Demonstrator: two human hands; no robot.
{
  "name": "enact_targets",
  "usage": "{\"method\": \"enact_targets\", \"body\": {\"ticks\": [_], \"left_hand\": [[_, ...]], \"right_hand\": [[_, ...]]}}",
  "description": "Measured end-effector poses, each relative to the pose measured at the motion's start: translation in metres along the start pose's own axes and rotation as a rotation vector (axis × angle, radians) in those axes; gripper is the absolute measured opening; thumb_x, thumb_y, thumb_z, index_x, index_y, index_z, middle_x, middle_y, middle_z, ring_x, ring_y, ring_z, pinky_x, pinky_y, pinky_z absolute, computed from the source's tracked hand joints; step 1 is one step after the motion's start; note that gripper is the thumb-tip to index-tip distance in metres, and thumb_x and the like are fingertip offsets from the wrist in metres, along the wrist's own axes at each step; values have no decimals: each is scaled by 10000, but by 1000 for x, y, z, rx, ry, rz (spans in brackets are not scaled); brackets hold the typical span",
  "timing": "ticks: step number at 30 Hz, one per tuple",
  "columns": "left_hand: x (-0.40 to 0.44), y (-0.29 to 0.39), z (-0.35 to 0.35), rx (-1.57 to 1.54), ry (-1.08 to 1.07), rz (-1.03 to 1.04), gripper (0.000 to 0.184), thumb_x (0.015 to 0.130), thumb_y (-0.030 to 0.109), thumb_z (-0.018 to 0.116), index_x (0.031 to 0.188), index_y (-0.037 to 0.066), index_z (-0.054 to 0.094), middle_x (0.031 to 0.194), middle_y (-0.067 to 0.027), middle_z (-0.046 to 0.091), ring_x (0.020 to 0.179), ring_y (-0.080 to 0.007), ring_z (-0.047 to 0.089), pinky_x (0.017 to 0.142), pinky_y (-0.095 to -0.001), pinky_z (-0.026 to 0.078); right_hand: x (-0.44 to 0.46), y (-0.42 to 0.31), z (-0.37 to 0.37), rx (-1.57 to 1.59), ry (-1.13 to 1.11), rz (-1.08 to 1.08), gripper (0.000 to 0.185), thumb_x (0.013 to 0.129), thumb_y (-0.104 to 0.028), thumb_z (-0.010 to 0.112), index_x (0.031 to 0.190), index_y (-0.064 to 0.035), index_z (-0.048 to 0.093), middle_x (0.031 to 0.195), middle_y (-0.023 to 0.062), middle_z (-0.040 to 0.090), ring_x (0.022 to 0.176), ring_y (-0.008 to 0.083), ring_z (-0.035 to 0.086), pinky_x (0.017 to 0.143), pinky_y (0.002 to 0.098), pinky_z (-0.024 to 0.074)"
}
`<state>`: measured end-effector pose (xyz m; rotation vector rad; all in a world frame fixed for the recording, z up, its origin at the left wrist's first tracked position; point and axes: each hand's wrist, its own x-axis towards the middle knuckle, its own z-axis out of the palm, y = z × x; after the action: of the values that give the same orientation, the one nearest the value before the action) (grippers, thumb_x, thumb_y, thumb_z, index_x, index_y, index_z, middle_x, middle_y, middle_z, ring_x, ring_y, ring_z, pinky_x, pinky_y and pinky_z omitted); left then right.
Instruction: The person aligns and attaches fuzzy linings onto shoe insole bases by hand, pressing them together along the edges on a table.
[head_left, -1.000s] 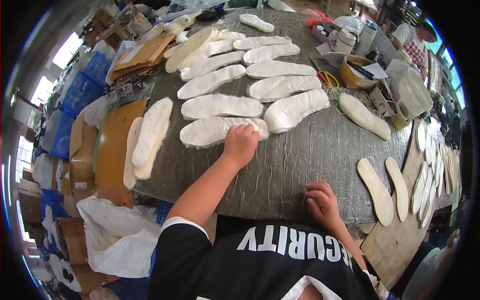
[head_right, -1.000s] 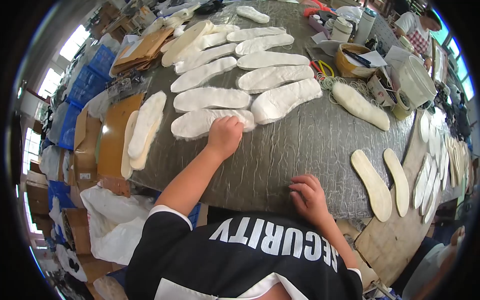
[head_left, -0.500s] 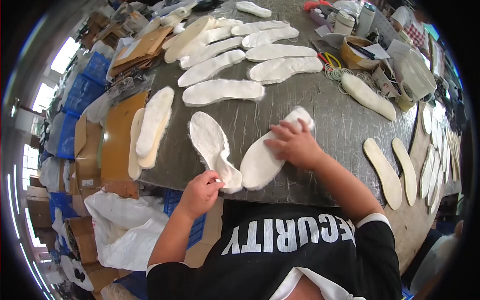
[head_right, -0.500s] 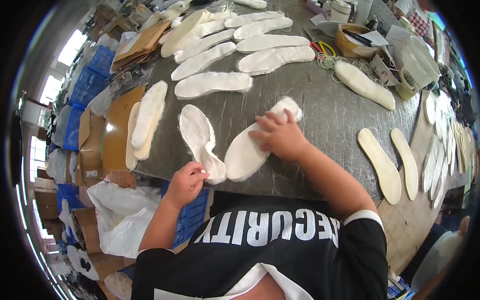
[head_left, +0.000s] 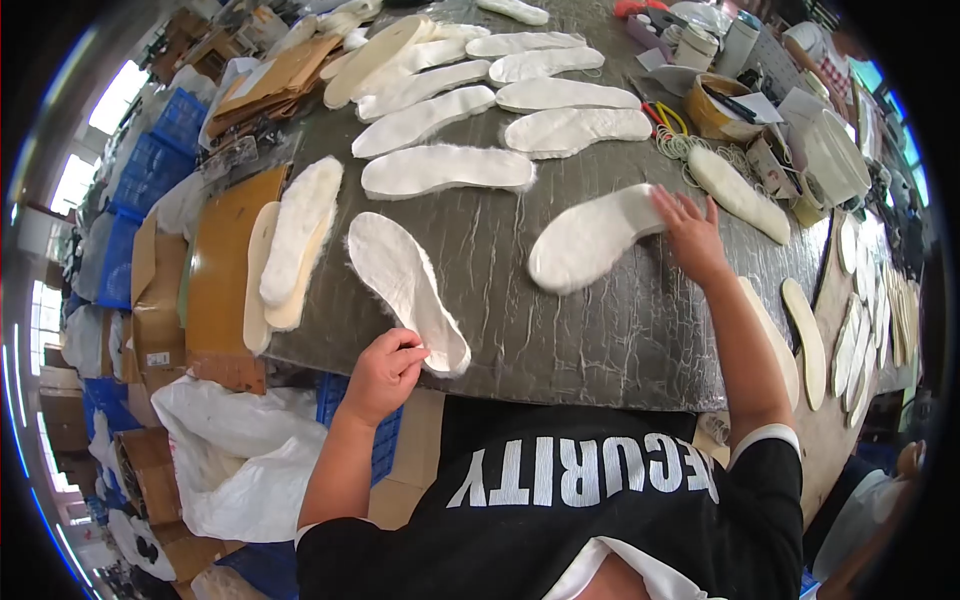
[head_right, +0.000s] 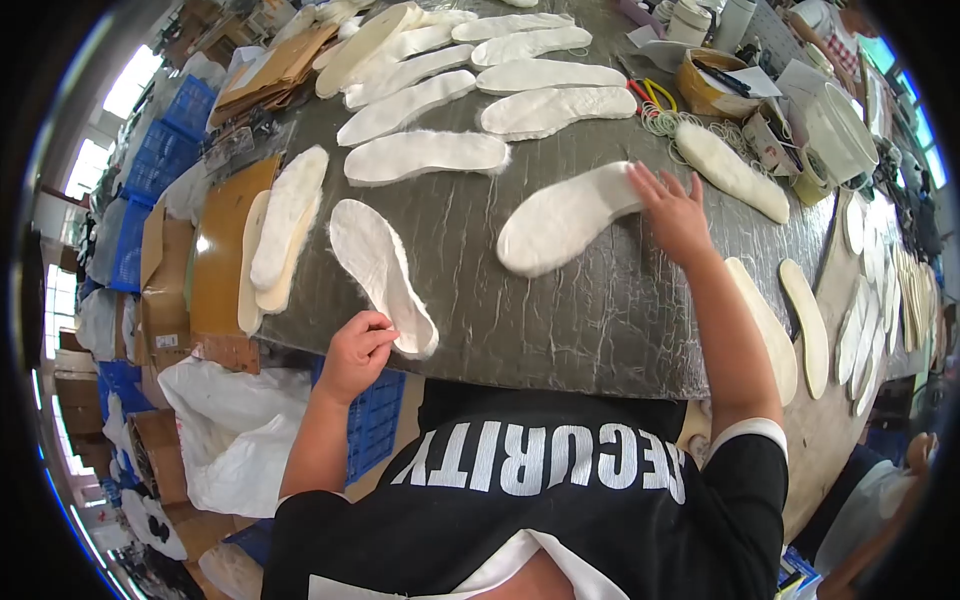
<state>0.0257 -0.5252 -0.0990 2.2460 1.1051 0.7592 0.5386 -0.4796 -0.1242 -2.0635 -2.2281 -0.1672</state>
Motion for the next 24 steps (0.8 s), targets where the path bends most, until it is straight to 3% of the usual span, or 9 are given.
{"method": "enact_targets", "body": {"ticks": [5, 8, 11, 13, 14, 15, 16, 19, 24], "left_hand": [[-7, 3, 0, -92, 65, -21, 114, 807, -24, 713, 917, 6, 717, 966, -112, 682, 828, -253, 670, 712, -328, 541], [-13, 3, -2, -103, 96, -128, 93, 797, -8, 744, 882, 0, 708, 937, -112, 687, 819, -245, 668, 690, -312, 528], [-21, 12, 1, -133, 139, -288, 125, 766, -8, 781, 808, -2, 664, 898, -99, 668, 791, -221, 647, 675, -287, 507], [-24, 15, 1, -95, 163, -266, 203, 739, -20, 806, 757, -1, 604, 872, -88, 633, 759, -194, 612, 666, -272, 491], [-28, 15, 1, -135, 174, -314, 241, 728, -31, 810, 759, 5, 574, 878, -82, 605, 756, -182, 588, 664, -270, 484], [-34, 15, 3, -175, 186, -362, 280, 717, -42, 815, 760, 12, 544, 883, -75, 577, 753, -170, 564, 663, -268, 478], [-42, 14, 4, -213, 200, -411, 319, 706, -53, 820, 761, 18, 514, 888, -68, 550, 749, -158, 540, 661, -266, 472], [-68, 9, 9, -389, 205, -500, 415, 678, -100, 829, 876, 36, 491, 1003, -58, 480, 816, -125, 501, 674, -257, 472], [-95, 6, 2, -566, 207, -619, 428, 674, -115, 831, 901, 18, 493, 1038, -63, 491, 873, -127, 537, 717, -262, 512]], "right_hand": [[5, 12, -22, 138, 1, 48, 460, 970, -416, 557, 1396, -247, 603, 1564, 104, 427, 1473, 326, 324, 1181, 622, 134], [21, 10, -20, 284, 346, 172, 389, 970, -380, 563, 1287, -191, 688, 1507, 121, 494, 1409, 323, 405, 1159, 601, 188], [40, -40, -22, 613, 469, 72, 191, 924, -116, 647, 1095, -63, 713, 1201, 127, 674, 1133, 317, 612, 1006, 410, 447], [49, -108, -23, 826, 268, -46, 210, 886, -17, 669, 1094, -38, 690, 1089, 146, 678, 1016, 317, 659, 903, 397, 513], [55, -148, -36, 1072, 60, -32, 191, 902, -78, 669, 1086, -33, 685, 1048, 162, 675, 950, 328, 673, 844, 414, 530], [65, -174, -34, 890, 25, -163, 237, 898, -128, 701, 1098, -5, 671, 1035, 155, 689, 925, 245, 683, 800, 365, 546], [75, -203, -32, 973, -77, -136, 279, 883, -175, 719, 1089, 1, 655, 1001, 167, 694, 892, 278, 686, 790, 372, 544], [107, -269, -6, 1166, -130, -59, 339, 869, -219, 715, 1118, -15, 610, 1041, 202, 693, 998, 384, 664, 853, 436, 520], [132, -323, 12, 1089, -263, 48, 340, 840, -172, 717, 1139, -46, 617, 1030, 175, 704, 999, 357, 673, 838, 411, 528]]}}
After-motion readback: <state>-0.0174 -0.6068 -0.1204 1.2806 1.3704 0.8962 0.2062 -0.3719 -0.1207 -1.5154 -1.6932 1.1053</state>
